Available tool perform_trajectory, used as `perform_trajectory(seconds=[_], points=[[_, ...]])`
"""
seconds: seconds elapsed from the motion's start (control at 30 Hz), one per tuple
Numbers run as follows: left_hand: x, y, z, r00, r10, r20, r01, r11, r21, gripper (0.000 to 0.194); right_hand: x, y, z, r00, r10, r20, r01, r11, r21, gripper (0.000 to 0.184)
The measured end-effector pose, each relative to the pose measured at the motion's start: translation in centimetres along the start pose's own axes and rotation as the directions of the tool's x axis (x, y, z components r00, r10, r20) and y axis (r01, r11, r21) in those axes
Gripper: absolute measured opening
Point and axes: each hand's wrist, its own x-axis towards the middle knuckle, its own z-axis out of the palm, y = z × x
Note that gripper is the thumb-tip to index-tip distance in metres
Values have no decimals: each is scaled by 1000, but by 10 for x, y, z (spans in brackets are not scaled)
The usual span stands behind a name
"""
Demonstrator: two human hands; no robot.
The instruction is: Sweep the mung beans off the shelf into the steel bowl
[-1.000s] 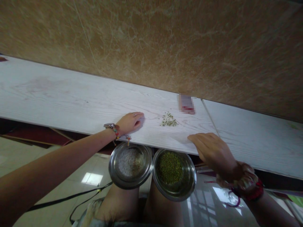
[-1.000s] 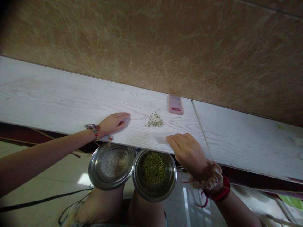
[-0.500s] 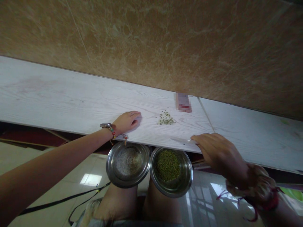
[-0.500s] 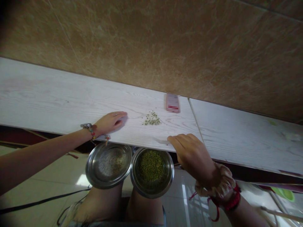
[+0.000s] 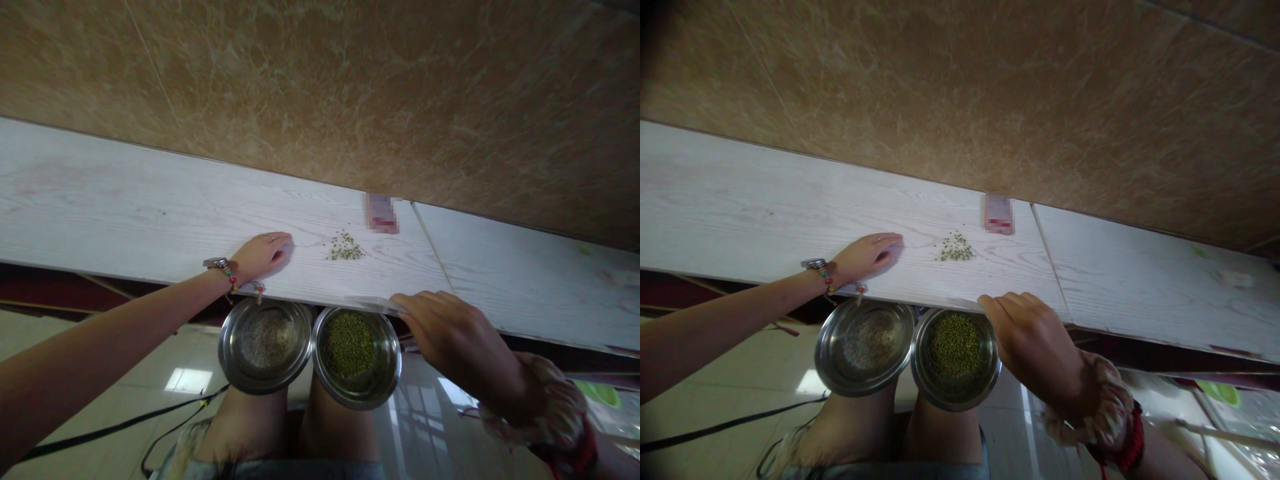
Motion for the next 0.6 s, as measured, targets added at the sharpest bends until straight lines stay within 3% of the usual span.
perform_trajectory(seconds=[0.1, 0.4, 0.6], points=[[0, 2, -1, 1000, -14, 12, 14, 1000, 3, 39, 2, 1, -2, 1000, 7, 3, -6, 1000, -17, 25], [1, 3, -3, 999, -22, 23, 23, 1000, -11, 39, 0, 34, 13, 989, 26, -143, -56, 977, -206, 24], [0, 4, -3, 1000, -24, 20, 24, 1000, -2, 40, -24, 27, -2, 992, 102, -74, -117, 963, -242, 26]])
